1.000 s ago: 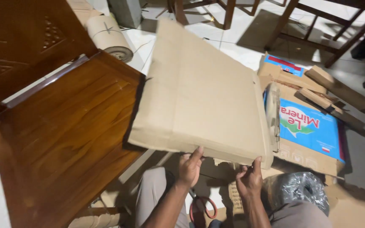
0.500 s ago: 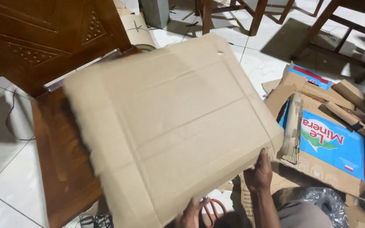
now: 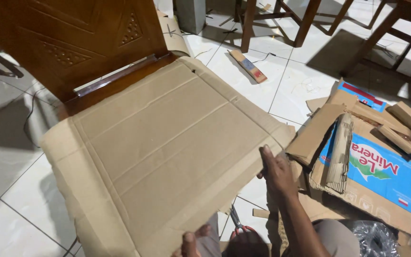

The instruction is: The person places a piece of cardboard on a wooden chair and secures it using black plastic straps. They thread the straps through the chair legs and tie them by hand to hold the cardboard in place.

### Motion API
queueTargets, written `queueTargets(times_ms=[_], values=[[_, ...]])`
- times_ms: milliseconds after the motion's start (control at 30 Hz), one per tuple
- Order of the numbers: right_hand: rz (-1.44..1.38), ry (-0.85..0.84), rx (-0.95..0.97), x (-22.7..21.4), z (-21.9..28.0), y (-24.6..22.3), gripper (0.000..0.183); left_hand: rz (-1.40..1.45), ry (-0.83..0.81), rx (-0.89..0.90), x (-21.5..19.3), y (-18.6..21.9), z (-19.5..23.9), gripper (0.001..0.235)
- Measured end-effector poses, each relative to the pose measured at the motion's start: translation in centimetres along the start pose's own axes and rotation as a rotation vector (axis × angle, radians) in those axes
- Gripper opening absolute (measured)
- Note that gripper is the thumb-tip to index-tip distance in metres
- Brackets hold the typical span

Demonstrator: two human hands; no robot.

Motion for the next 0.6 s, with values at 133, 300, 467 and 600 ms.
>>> queueTargets(times_ms=[133, 300, 467, 600], values=[[0.027, -0.016, 0.121, 2.8, 1.0, -2.7, 0.054, 0.099, 0.093, 0.032, -0.3, 3.5, -3.8, 0.061], [0.103, -0.076, 0.209, 4.9, -0.9, -0.8, 0.059, -0.181, 0.038, -0.06, -2.0, 3.9, -6.0, 0.044], [0.404, -0.106, 0.208, 5.8, -0.2, -3.0, 0.077, -0.261, -0.374, -0.103, -2.1, 2.4, -3.7, 0.039], [0.802, -0.183, 0.257, 5.9, 1.7, -4.7, 0.063, -0.729, -0.591, 0.448, 0.3, 13.2, -7.7, 0.019]])
Point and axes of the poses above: each hand's wrist, its own z-axis away from the middle knuckle, its own x-axis out of the palm, y = z × x, the point moved 7 cm from there along -z, towards the middle knuckle, and after that the axes turned 12 degrees about x, right-handed, at the moved point
